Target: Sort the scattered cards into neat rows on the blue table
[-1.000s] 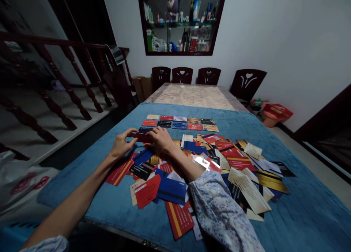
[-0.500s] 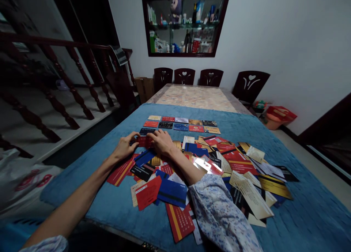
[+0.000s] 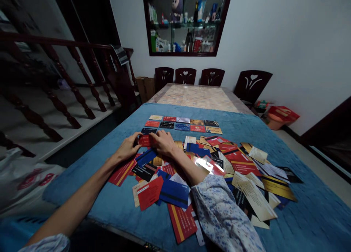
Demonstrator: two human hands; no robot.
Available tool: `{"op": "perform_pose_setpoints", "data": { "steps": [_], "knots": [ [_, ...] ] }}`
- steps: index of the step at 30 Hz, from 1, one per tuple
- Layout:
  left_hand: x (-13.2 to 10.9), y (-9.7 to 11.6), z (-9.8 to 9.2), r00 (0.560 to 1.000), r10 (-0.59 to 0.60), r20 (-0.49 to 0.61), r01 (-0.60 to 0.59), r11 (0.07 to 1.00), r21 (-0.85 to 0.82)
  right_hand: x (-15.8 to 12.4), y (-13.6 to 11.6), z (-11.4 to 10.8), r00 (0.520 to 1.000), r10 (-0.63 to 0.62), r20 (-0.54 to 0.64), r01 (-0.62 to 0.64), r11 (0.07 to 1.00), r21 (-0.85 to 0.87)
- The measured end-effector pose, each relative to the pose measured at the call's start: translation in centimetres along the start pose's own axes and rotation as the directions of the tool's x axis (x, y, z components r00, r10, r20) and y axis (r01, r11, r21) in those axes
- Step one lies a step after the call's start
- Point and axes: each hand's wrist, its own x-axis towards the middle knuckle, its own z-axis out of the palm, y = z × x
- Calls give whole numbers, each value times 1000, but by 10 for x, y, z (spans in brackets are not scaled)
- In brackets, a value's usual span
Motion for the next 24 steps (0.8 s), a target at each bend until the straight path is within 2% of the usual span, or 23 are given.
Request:
{"op": "perform_pose_setpoints", "data": {
  "steps": [6,14,18,24],
  "knots": [
    [2,-3,1,1000,11,11,-11,998,-67,0,4,-4,1000,2,8,-2,1000,19],
    [6,-7,1,999,15,53,-13,999,-41,-1,4,-9,997,-1,82,2,1000,-10],
    [11,-3,-4,997,7,80,-10,1000,29,1,4,-13,995,13,95,-10,1000,-29],
    [23,7,-17,988,-12,154,-12,987,159,8,-1,-32,986,68,149,-52,993,-108]
  ]
}}
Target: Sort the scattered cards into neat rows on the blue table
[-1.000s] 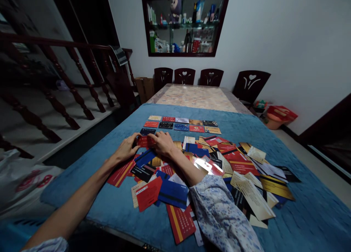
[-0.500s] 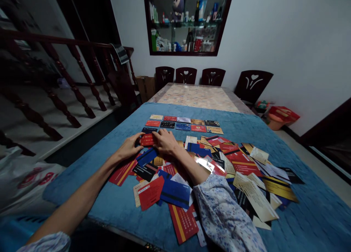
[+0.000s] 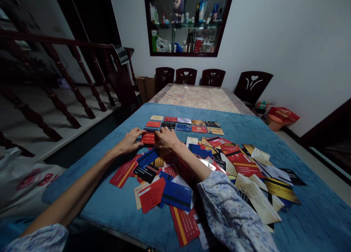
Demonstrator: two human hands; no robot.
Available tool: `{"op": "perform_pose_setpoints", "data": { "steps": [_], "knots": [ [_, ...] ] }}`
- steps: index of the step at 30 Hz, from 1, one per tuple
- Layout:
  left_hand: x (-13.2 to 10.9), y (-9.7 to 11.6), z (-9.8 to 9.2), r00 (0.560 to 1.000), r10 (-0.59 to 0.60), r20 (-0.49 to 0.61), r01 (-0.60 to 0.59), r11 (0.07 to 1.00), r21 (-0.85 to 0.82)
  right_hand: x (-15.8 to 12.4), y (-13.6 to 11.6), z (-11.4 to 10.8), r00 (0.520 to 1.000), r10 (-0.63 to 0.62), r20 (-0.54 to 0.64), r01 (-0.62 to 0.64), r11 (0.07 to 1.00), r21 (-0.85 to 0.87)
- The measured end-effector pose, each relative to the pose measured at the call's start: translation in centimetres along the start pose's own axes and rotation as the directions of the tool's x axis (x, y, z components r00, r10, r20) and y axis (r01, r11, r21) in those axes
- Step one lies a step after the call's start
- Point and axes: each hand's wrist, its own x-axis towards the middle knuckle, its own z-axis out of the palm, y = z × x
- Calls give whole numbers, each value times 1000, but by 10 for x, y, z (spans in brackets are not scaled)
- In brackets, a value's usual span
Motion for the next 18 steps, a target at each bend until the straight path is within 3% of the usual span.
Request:
{"op": "perform_pose_setpoints", "data": {
  "steps": [6,18],
  "knots": [
    [12,1,-11,998,-13,62,6,994,111,14,1,-10,1000,-12,19,14,994,-107],
    [50,-13,-17,989,-42,142,12,978,207,43,17,-9,1000,20,24,-19,998,-67]
  ]
}}
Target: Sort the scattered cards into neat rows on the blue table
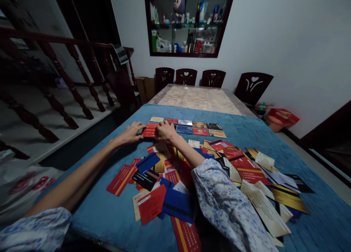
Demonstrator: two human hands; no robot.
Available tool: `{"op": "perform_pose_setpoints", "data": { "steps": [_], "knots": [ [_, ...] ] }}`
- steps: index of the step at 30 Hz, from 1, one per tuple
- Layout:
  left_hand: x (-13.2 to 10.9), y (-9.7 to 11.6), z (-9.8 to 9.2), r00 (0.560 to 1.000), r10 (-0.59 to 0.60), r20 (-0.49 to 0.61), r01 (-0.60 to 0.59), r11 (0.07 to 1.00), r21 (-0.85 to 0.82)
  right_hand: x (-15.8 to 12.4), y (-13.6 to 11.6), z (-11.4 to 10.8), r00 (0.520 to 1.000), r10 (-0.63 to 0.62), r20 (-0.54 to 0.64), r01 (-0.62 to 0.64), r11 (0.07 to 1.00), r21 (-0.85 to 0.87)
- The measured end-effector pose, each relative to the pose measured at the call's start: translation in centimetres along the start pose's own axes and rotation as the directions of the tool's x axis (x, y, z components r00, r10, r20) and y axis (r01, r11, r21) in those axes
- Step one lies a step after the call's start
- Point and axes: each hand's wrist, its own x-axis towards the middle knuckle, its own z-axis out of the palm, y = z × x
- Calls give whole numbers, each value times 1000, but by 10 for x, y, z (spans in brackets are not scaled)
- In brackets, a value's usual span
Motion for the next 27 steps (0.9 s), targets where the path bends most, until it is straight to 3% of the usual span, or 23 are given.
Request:
{"op": "perform_pose_setpoints", "data": {
  "steps": [14,27],
  "knots": [
    [39,-14,-6,998,-31,53,29,999,36,43,21,11,999,40,21,-41,999,30],
    [79,-27,4,998,10,68,-13,999,46,71,32,13,991,70,117,-70,998,-6]
  ]
}}
